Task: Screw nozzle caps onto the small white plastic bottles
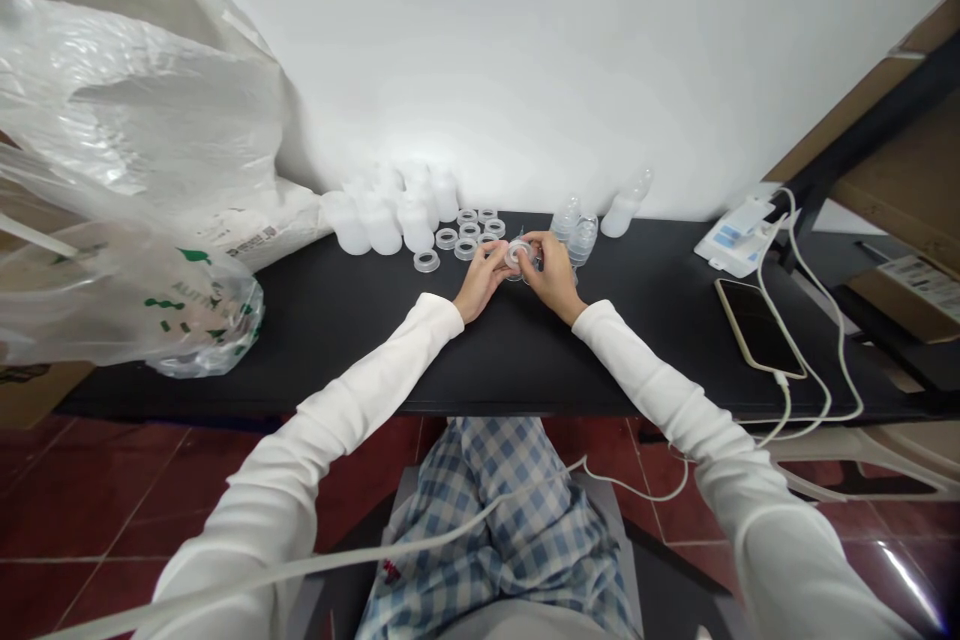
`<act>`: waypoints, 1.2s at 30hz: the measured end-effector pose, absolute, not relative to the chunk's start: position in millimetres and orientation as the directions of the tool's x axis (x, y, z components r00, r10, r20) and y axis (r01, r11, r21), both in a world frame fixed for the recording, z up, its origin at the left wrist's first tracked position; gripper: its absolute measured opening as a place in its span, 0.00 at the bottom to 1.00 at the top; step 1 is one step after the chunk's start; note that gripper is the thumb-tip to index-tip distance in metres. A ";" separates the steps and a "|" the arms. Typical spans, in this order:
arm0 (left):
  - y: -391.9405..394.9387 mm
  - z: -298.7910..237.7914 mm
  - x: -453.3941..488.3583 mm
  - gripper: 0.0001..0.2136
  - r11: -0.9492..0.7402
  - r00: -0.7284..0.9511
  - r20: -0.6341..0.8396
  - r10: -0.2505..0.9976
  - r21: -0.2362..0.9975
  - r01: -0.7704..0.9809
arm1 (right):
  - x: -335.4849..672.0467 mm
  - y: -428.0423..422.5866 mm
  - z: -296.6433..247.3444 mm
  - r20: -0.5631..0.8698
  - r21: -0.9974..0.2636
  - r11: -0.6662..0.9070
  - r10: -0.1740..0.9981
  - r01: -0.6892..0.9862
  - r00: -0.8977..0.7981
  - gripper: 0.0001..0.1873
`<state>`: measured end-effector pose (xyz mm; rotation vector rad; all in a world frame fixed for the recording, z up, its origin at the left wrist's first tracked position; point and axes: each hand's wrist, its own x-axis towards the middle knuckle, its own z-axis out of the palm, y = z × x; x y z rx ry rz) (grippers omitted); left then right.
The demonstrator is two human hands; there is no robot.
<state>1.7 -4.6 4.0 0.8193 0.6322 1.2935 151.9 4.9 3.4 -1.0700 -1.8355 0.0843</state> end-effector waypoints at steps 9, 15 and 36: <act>-0.3 -8.5 -0.5 0.20 -0.091 0.090 0.136 0.987 0.918 -0.385 | 153.3 -0.4 1.9 0.655 -0.481 0.632 0.720 0.608 -0.230 0.12; -0.3 -7.8 0.9 0.20 -0.177 0.047 0.209 0.977 0.912 -0.370 | 152.3 -4.4 6.3 0.645 -0.473 0.645 0.717 0.600 -0.264 0.12; -6.4 -4.7 0.6 0.23 -0.289 0.051 0.323 0.945 0.898 -0.331 | 136.4 -16.7 12.5 0.563 -0.766 0.590 0.807 0.253 -0.178 0.11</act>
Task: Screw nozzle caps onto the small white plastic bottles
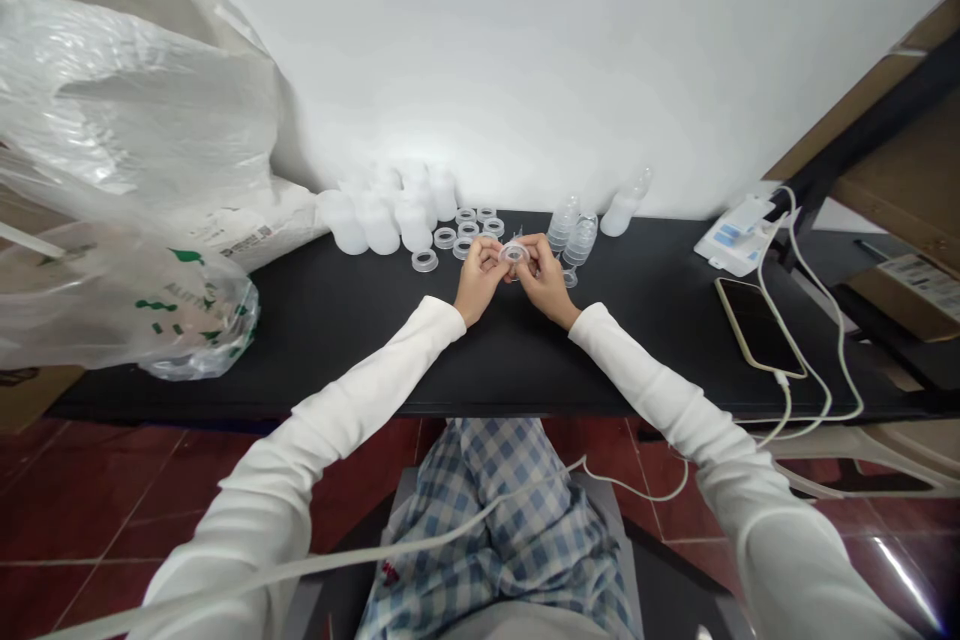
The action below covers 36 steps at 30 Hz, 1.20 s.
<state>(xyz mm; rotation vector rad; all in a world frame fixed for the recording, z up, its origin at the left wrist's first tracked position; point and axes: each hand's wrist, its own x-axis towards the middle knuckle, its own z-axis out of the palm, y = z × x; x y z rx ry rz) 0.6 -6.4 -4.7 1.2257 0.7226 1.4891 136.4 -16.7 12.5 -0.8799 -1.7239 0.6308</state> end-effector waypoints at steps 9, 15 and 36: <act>-6.8 -6.3 0.2 0.22 -0.393 0.072 0.421 0.904 0.886 -0.246 | 140.6 -16.3 11.6 0.583 -0.723 0.598 0.797 0.346 -0.159 0.18; -10.6 0.0 -3.5 0.21 -0.461 0.047 0.467 0.883 0.882 -0.094 | 130.9 -22.3 14.2 0.562 -0.780 0.571 0.819 0.255 -0.116 0.19; -11.7 1.1 -7.2 0.17 -0.522 0.028 0.522 0.853 0.847 0.098 | 130.9 -23.8 19.6 0.592 -0.708 0.579 0.799 0.404 -0.107 0.16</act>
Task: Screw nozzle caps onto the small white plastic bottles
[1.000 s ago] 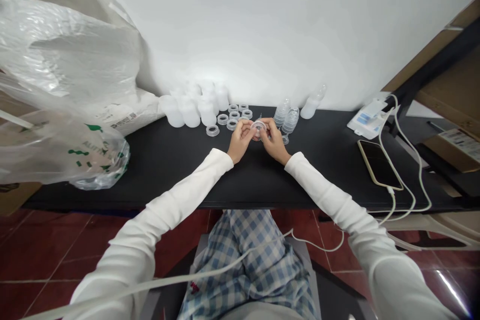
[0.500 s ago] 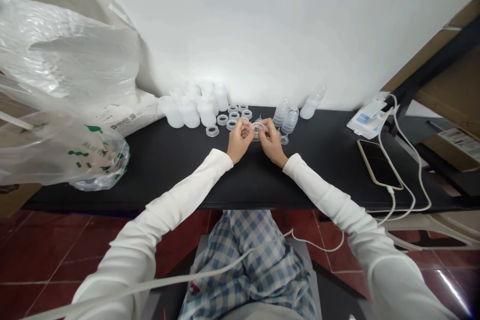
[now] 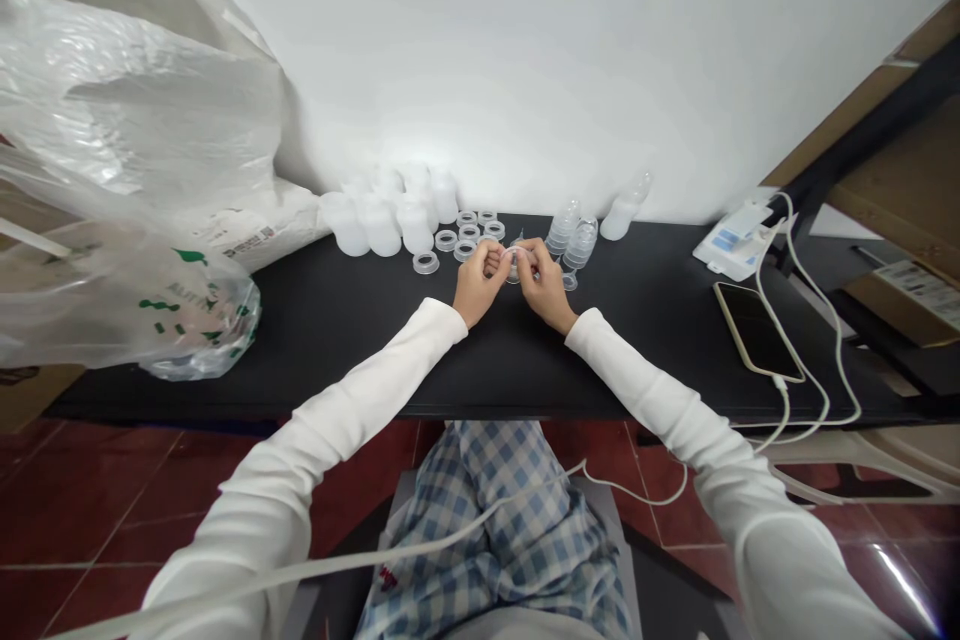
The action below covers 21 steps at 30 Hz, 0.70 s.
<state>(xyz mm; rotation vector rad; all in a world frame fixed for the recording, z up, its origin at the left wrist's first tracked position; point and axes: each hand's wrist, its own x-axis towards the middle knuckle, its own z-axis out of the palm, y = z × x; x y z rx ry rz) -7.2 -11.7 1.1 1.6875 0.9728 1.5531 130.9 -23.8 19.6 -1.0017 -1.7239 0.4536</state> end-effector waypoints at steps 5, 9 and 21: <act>-14.0 1.5 -4.5 0.17 -0.564 -0.002 0.571 0.821 0.811 0.157 | 126.5 -26.6 22.9 0.572 -0.729 0.557 0.815 0.397 -0.093 0.16; -12.7 3.2 -4.2 0.20 -0.565 -0.020 0.569 0.822 0.819 0.097 | 125.6 -26.3 21.6 0.559 -0.755 0.550 0.824 0.356 -0.088 0.18; -12.0 -1.0 -5.9 0.22 -0.477 0.080 0.480 0.873 0.877 -0.063 | 131.5 -23.5 23.2 0.590 -0.708 0.594 0.795 0.381 -0.142 0.19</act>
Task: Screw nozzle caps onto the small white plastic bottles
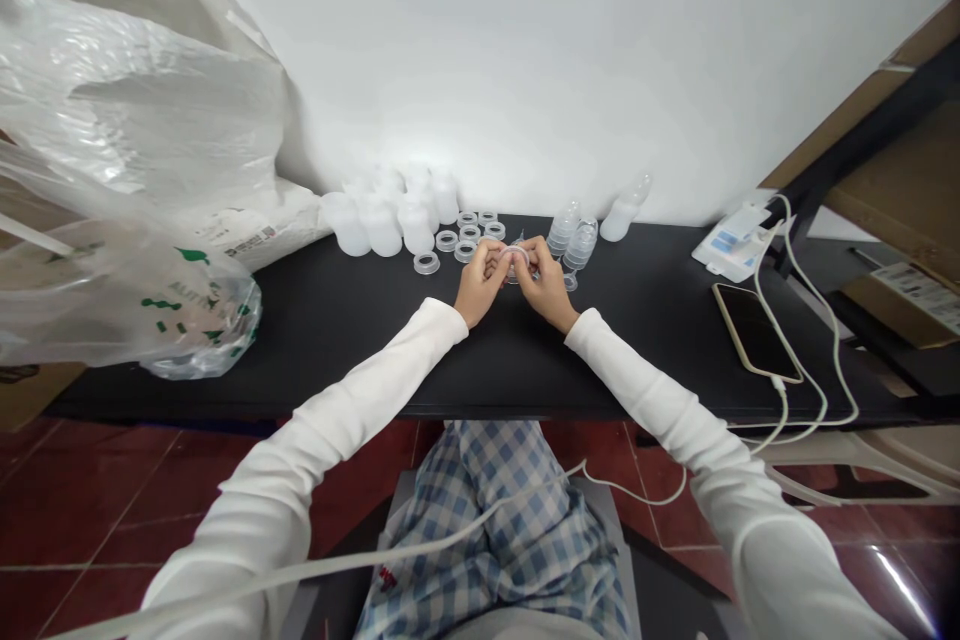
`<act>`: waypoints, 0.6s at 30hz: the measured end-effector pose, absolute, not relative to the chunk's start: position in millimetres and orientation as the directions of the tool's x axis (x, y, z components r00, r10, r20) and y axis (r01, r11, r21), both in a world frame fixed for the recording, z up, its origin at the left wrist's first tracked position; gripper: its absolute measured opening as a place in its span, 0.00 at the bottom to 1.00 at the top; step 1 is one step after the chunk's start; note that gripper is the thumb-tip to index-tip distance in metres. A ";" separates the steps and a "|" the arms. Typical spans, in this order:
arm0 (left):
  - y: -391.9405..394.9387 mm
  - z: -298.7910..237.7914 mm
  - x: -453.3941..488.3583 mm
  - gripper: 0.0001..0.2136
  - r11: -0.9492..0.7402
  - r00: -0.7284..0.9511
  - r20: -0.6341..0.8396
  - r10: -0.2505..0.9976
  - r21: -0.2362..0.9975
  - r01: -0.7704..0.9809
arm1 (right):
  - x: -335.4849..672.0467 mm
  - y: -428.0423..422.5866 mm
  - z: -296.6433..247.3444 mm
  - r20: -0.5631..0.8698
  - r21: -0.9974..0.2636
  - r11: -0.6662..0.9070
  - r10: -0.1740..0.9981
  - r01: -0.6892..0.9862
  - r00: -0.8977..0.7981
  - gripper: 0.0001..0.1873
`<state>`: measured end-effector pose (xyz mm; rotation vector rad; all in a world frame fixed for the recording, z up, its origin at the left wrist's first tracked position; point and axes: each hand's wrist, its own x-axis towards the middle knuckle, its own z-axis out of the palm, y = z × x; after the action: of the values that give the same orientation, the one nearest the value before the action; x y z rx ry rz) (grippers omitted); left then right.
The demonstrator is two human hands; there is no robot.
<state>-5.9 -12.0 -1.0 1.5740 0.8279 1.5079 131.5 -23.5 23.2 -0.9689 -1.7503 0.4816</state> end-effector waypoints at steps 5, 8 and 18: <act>-14.9 5.7 -8.2 0.21 -0.545 0.044 0.543 0.838 0.837 0.054 | 130.8 -25.5 23.9 0.589 -0.691 0.583 0.797 0.427 -0.136 0.17; -13.5 5.4 -7.3 0.22 -0.553 0.009 0.553 0.833 0.831 0.052 | 130.8 -23.4 20.6 0.528 -0.767 0.555 0.831 0.322 -0.175 0.18; -12.8 4.1 -7.7 0.22 -0.546 0.029 0.545 0.838 0.838 0.013 | 133.4 -14.3 10.1 0.499 -0.822 0.535 0.842 0.195 -0.206 0.18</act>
<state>-7.7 -12.8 4.1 1.6484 0.8755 1.5898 133.4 -14.3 10.1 -0.8775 -1.7067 0.7568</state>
